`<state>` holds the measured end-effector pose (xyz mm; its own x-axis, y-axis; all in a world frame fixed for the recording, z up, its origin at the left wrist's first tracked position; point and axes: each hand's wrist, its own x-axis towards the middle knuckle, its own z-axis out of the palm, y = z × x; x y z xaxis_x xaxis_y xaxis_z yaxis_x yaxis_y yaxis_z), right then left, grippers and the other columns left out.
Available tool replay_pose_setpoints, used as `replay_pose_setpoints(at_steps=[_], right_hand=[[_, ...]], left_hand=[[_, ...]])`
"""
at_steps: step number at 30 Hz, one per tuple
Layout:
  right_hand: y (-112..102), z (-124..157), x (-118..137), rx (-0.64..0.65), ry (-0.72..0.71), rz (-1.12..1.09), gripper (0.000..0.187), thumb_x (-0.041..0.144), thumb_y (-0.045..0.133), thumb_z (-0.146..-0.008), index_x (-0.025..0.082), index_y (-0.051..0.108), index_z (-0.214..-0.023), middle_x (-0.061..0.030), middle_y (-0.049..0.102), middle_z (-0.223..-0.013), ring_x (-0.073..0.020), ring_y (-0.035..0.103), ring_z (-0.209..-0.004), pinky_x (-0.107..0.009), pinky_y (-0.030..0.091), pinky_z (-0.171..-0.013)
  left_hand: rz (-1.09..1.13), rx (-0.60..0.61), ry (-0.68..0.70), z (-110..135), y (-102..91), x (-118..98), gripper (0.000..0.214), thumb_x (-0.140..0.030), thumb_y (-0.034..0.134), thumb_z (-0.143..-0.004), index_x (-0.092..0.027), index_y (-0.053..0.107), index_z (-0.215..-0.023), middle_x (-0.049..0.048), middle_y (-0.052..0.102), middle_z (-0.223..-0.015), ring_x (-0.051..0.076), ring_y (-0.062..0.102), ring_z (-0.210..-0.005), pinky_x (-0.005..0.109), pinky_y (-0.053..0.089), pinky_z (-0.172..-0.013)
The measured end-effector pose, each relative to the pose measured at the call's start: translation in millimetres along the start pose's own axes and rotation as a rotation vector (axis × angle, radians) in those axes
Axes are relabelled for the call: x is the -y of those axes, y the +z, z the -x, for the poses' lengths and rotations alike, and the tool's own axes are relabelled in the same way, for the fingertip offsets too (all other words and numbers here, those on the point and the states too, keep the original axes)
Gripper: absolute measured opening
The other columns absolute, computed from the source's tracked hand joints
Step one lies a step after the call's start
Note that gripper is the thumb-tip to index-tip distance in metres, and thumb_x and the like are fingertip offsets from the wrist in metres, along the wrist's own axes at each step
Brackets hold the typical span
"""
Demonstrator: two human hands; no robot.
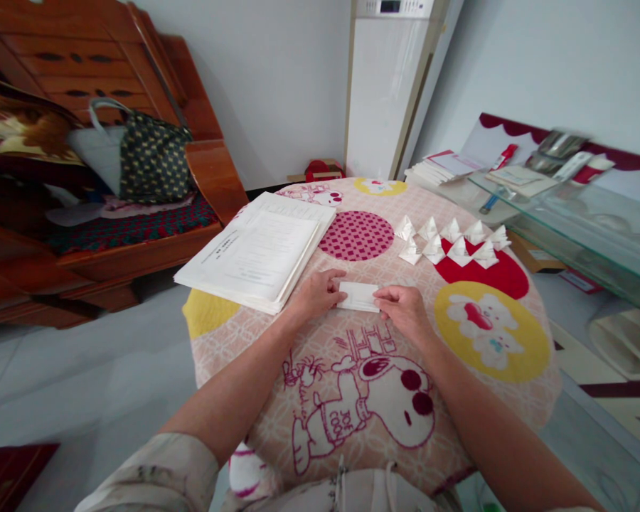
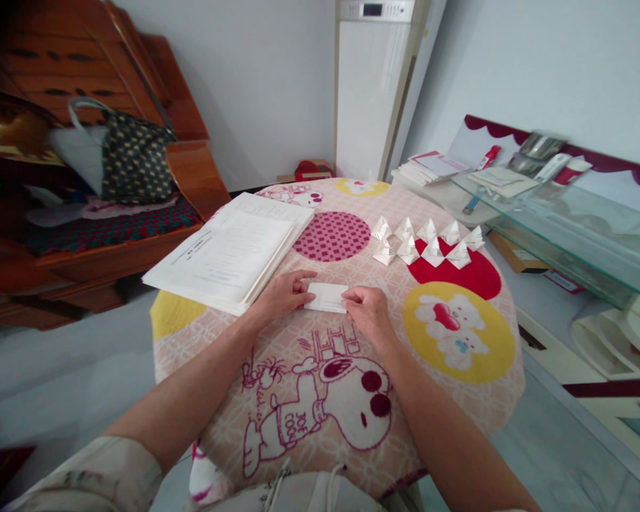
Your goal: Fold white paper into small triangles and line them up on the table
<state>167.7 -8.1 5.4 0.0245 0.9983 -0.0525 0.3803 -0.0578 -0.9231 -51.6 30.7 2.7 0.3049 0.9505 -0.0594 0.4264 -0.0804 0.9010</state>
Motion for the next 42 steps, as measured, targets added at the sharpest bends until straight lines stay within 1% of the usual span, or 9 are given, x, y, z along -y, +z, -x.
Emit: replay_pose_setpoints(at_steps=[5, 10, 17, 22, 31, 37, 42], right_hand=[[-4, 4, 2, 0.025, 0.032, 0.002, 0.033, 0.032, 0.068, -0.069, 0.011, 0.076, -0.094, -0.0031, 0.069, -0.063, -0.0133, 0.058, -0.049, -0.023, 0.041, -0.045], [-5, 7, 7, 0.028, 0.074, -0.01, 0.034, 0.03, 0.068, -0.069, 0.01, 0.076, -0.096, -0.0009, 0.065, -0.057, -0.0113, 0.053, -0.044, -0.021, 0.037, -0.04], [-5, 8, 8, 0.013, 0.093, -0.092, 0.038, 0.031, 0.07, -0.068, 0.009, 0.074, -0.099, 0.0006, 0.064, -0.054, -0.0088, 0.05, -0.039, -0.018, 0.032, -0.034], [-2, 8, 7, 0.037, 0.127, -0.118, 0.039, 0.029, 0.067, -0.07, 0.008, 0.072, -0.103, 0.001, 0.064, -0.051, -0.0076, 0.046, -0.033, -0.017, 0.033, -0.031], [0, 6, 10, 0.027, 0.147, -0.089, 0.032, 0.022, 0.065, -0.071, 0.007, 0.071, -0.099, 0.0016, 0.064, -0.048, -0.0074, 0.047, -0.031, -0.016, 0.034, -0.031], [0, 7, 11, 0.028, 0.16, -0.074, 0.031, 0.021, 0.066, -0.072, 0.007, 0.071, -0.099, 0.0017, 0.064, -0.048, -0.0076, 0.048, -0.031, -0.015, 0.035, -0.031], [0, 6, 8, 0.039, 0.139, -0.078, 0.031, 0.023, 0.065, -0.073, 0.008, 0.072, -0.099, 0.0016, 0.064, -0.049, -0.0075, 0.048, -0.031, -0.016, 0.035, -0.031]], left_hand=[[-0.025, -0.011, 0.01, 0, 0.0, 0, 0.057, -0.013, 0.065, -0.075, -0.01, 0.059, -0.131, -0.0089, 0.052, -0.056, 0.008, 0.048, -0.049, 0.02, 0.034, -0.052], [-0.036, -0.014, 0.011, 0, 0.2, -1, 0.057, -0.012, 0.064, -0.075, -0.009, 0.058, -0.132, -0.0087, 0.052, -0.056, 0.008, 0.048, -0.05, 0.021, 0.034, -0.052], [-0.06, -0.027, 0.016, 1, 0.2, -2, 0.056, -0.011, 0.064, -0.075, -0.01, 0.059, -0.131, -0.0088, 0.051, -0.056, 0.008, 0.048, -0.05, 0.021, 0.033, -0.052], [-0.051, -0.026, 0.016, 1, 0.1, -3, 0.057, -0.011, 0.063, -0.075, -0.009, 0.058, -0.132, -0.0089, 0.052, -0.055, 0.008, 0.048, -0.05, 0.021, 0.034, -0.052], [-0.038, -0.028, 0.026, 1, 1.0, -1, 0.057, -0.012, 0.063, -0.075, -0.008, 0.058, -0.131, -0.0091, 0.051, -0.055, 0.008, 0.047, -0.049, 0.021, 0.034, -0.051], [-0.019, -0.021, 0.023, 0, 1.2, 0, 0.057, -0.012, 0.063, -0.075, -0.008, 0.057, -0.132, -0.0094, 0.05, -0.054, 0.008, 0.047, -0.048, 0.021, 0.034, -0.051], [-0.026, -0.022, 0.018, 1, 0.4, -2, 0.057, -0.012, 0.063, -0.075, -0.008, 0.057, -0.132, -0.0094, 0.051, -0.053, 0.008, 0.047, -0.048, 0.021, 0.033, -0.051]])
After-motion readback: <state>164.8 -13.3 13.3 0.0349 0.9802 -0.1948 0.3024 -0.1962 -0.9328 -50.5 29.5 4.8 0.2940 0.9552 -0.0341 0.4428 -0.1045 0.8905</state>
